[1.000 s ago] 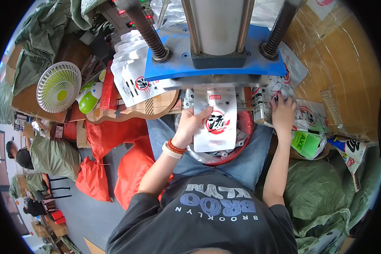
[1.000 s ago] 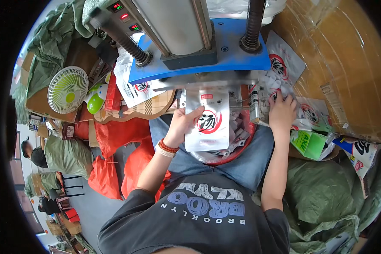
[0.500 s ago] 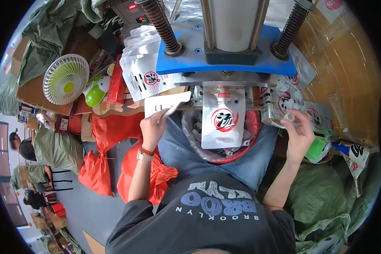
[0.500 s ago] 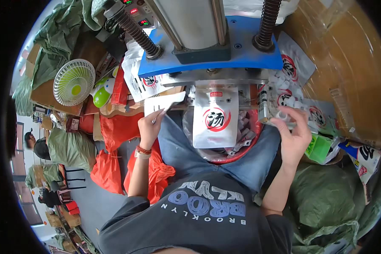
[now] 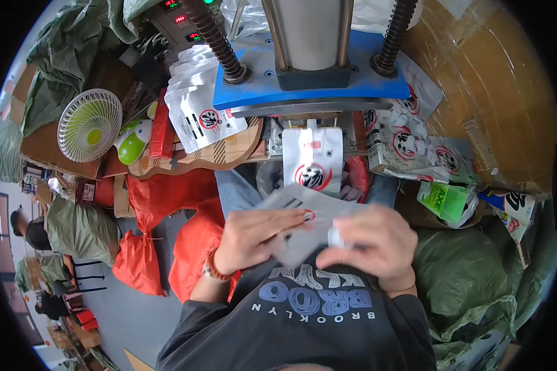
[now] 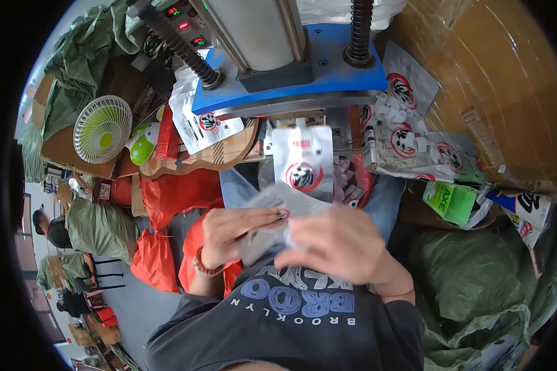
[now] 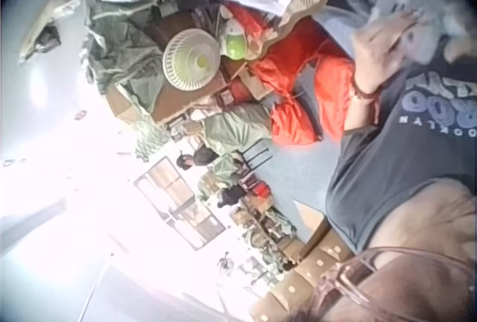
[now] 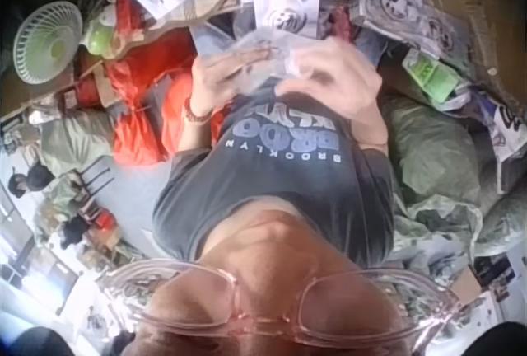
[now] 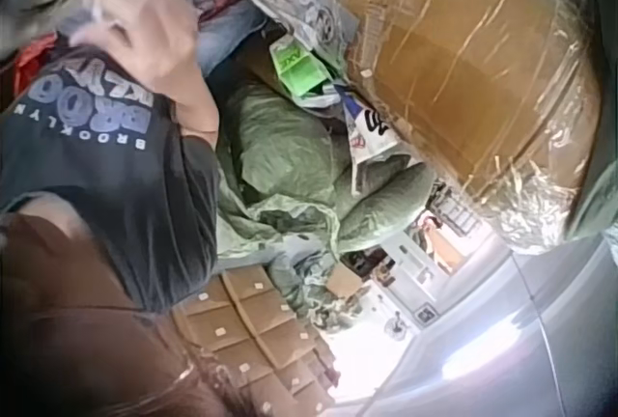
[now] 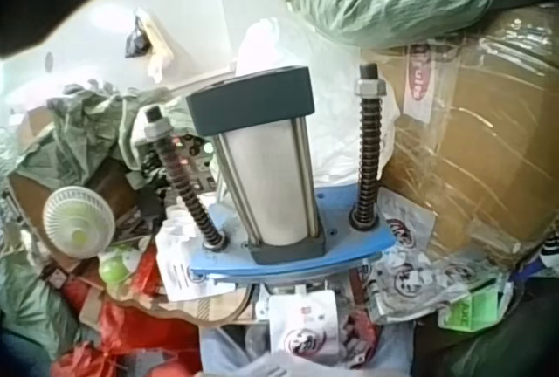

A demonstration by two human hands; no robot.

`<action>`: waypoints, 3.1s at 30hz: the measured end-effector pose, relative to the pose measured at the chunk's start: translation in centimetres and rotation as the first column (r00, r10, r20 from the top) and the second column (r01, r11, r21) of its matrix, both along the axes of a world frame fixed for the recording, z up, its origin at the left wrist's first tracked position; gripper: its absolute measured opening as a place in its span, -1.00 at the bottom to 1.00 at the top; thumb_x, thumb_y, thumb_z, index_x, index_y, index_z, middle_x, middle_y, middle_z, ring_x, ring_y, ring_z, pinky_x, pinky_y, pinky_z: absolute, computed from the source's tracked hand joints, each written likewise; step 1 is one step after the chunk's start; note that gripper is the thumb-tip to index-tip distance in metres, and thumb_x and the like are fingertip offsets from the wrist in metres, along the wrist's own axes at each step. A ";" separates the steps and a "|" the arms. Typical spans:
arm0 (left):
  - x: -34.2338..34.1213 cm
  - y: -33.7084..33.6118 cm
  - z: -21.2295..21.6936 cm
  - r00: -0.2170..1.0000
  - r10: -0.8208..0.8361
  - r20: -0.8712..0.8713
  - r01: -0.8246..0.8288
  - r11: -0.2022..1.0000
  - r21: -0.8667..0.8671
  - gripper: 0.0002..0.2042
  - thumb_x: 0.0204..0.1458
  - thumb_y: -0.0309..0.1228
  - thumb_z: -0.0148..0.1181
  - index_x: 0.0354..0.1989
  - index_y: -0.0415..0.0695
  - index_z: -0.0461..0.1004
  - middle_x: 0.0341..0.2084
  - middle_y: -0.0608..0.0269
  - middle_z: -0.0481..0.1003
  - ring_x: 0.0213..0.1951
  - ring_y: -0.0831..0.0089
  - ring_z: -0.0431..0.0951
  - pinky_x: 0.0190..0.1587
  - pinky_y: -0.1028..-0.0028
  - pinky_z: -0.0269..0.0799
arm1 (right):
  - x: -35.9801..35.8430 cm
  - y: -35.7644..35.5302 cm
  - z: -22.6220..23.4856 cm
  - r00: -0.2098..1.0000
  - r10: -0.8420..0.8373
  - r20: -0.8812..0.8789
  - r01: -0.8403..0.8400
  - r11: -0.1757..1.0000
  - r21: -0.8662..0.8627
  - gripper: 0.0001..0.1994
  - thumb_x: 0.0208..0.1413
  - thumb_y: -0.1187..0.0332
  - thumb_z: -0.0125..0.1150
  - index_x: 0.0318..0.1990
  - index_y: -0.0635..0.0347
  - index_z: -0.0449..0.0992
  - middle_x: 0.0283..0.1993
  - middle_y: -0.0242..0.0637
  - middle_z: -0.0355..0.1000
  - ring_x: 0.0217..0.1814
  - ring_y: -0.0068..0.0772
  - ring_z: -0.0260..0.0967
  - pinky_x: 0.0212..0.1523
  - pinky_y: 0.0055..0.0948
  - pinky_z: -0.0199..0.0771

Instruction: Sealing small plastic pouches using a heat-sealing machine.

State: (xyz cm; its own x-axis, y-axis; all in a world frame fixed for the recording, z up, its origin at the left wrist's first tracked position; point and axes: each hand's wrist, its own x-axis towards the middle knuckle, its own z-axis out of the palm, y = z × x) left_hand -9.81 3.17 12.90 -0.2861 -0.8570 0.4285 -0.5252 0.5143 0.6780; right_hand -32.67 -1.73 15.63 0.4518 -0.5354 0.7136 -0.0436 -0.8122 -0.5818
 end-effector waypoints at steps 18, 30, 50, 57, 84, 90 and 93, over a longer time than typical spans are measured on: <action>1.9 -10.6 -10.0 0.776 0.503 -0.380 -0.156 0.737 0.657 -0.67 0.04 -0.34 0.31 -0.12 -0.34 0.47 -0.11 0.09 0.51 -0.09 0.41 0.50 0.03 0.45 0.38 | -7.5 -9.0 -11.9 0.442 -0.409 -0.798 0.713 0.701 0.036 -0.65 0.34 0.20 -0.16 0.07 0.24 0.39 0.13 -0.04 0.36 0.21 0.04 0.24 0.19 -0.19 0.20; 9.9 -3.1 -11.8 0.738 0.657 0.153 -0.674 0.718 0.173 -0.73 -0.06 -0.57 0.26 -0.14 -0.07 0.62 -0.31 0.02 0.59 -0.22 0.30 0.65 -0.28 0.49 0.54 | -4.7 -5.7 -7.1 0.918 -0.362 0.161 0.256 0.853 0.455 -0.72 0.07 0.60 0.23 -0.04 0.34 0.44 -0.01 -0.19 0.44 0.04 -0.40 0.34 0.07 -0.48 0.33; -2.7 -6.1 -11.4 0.631 0.491 -0.600 0.048 0.748 0.662 -0.80 0.15 -0.37 0.22 -0.28 -0.29 0.61 -0.46 0.35 0.59 -0.47 0.69 0.50 -0.43 0.63 0.38 | -0.6 -5.1 -4.0 0.896 -0.373 -0.241 0.412 0.900 0.142 -0.45 -0.03 0.38 0.37 0.16 0.26 0.37 0.18 -0.14 0.37 0.23 -0.12 0.28 0.26 -0.23 0.19; -2.5 -10.3 -10.0 0.433 0.587 -0.684 0.196 0.680 0.707 -0.84 0.09 -0.47 0.23 -0.23 -0.33 0.54 -0.40 0.26 0.59 -0.43 0.58 0.57 -0.37 0.57 0.46 | -6.8 -15.3 -12.0 0.564 -0.673 -0.479 0.674 0.710 -0.204 -0.69 0.15 0.50 0.05 0.07 0.24 0.40 0.20 -0.05 0.26 0.09 0.05 0.33 0.08 -0.16 0.35; 1.6 -0.1 -1.3 0.981 0.170 0.093 -0.145 0.963 -0.228 -0.65 -0.32 -0.64 0.27 -0.23 -0.18 0.62 -0.26 0.18 0.63 -0.16 0.29 0.64 -0.19 0.43 0.59 | 0.0 -0.9 -0.1 0.992 0.007 -0.129 -0.035 0.977 -0.209 -0.69 -0.36 0.48 0.43 -0.31 0.20 0.61 -0.30 -0.34 0.46 -0.24 -0.27 0.44 -0.24 -0.32 0.46; -0.1 -1.3 -2.6 0.987 0.147 0.058 -0.143 0.987 -0.069 -0.61 -0.33 -0.75 0.14 -0.23 -0.21 0.61 -0.25 0.12 0.62 -0.13 0.22 0.63 -0.14 0.40 0.57 | -0.1 -1.4 -0.7 0.976 -0.097 -0.197 0.082 0.993 -0.086 -0.66 -0.36 0.46 0.49 -0.28 0.21 0.62 -0.35 -0.34 0.45 -0.33 -0.32 0.40 -0.34 -0.35 0.39; -0.7 -2.7 -5.9 0.981 0.079 -0.178 -0.059 0.992 0.113 -0.77 -0.13 -0.69 0.16 -0.26 -0.29 0.62 -0.33 0.11 0.64 -0.23 0.33 0.66 -0.17 0.50 0.54 | -0.2 -2.3 -3.8 0.993 0.002 -0.121 0.026 0.971 0.236 -0.67 -0.28 0.44 0.47 -0.25 0.26 0.60 -0.32 -0.30 0.45 -0.28 -0.28 0.40 -0.27 -0.33 0.39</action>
State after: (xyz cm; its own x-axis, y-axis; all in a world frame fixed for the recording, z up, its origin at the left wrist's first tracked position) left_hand -10.48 0.43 6.99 -0.1503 -0.9157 0.3727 -0.4196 0.4004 0.8146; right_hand -32.85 -4.08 11.88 0.5187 -0.6886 0.5067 -0.1337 -0.6507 -0.7474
